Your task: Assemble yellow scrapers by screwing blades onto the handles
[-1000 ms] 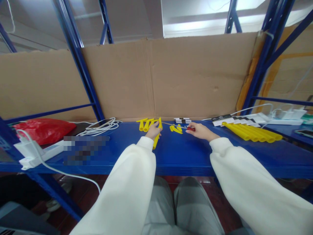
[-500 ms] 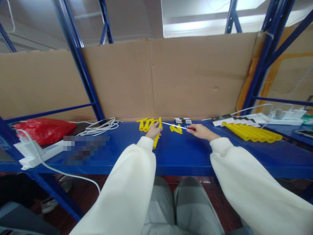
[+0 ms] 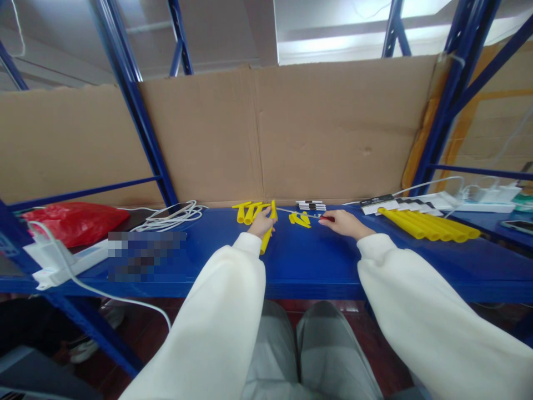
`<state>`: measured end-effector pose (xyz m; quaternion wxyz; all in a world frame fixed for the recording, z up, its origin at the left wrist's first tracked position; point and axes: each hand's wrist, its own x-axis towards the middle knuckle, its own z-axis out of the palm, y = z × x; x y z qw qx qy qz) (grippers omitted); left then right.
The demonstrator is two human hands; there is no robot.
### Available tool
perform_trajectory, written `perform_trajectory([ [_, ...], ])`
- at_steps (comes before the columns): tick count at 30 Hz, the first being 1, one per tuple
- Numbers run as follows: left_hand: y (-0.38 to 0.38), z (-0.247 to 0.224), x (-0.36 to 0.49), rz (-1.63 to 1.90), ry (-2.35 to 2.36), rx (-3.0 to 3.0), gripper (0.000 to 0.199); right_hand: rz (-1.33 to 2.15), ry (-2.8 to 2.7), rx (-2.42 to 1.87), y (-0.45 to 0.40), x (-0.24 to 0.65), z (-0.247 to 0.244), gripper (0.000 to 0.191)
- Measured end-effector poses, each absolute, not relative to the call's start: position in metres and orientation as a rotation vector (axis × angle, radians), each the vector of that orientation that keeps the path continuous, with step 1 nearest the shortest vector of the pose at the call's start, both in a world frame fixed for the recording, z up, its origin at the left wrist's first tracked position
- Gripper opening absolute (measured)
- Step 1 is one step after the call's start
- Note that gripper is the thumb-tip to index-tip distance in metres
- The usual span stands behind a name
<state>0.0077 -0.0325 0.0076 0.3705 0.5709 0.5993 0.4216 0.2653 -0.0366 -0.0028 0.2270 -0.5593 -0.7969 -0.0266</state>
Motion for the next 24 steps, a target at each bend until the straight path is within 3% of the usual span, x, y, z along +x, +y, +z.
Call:
perform_trajectory([
  [3,-0.0326,0.0076,0.0077,1.070,1.525,1.468,0.069,-0.003,-2.216,-1.524,-0.0356,0.2645,-0.0033,0.030],
  [15,-0.0307,0.0058,0.0071,1.076,1.519,1.460,0.070,-0.114,-2.175,-1.523,-0.0332,0.2679,-0.0077,0.017],
  [20,-0.0278,0.0036,0.0061,1.091,1.526,1.464,0.070,0.009,-2.228,-1.480,-0.0341,0.2662,-0.0062,0.021],
  [24,-0.0250,0.0022,0.0054,1.075,1.541,1.470,0.069,0.110,-2.185,-1.443,-0.0296,0.2643,-0.0106,0.013],
])
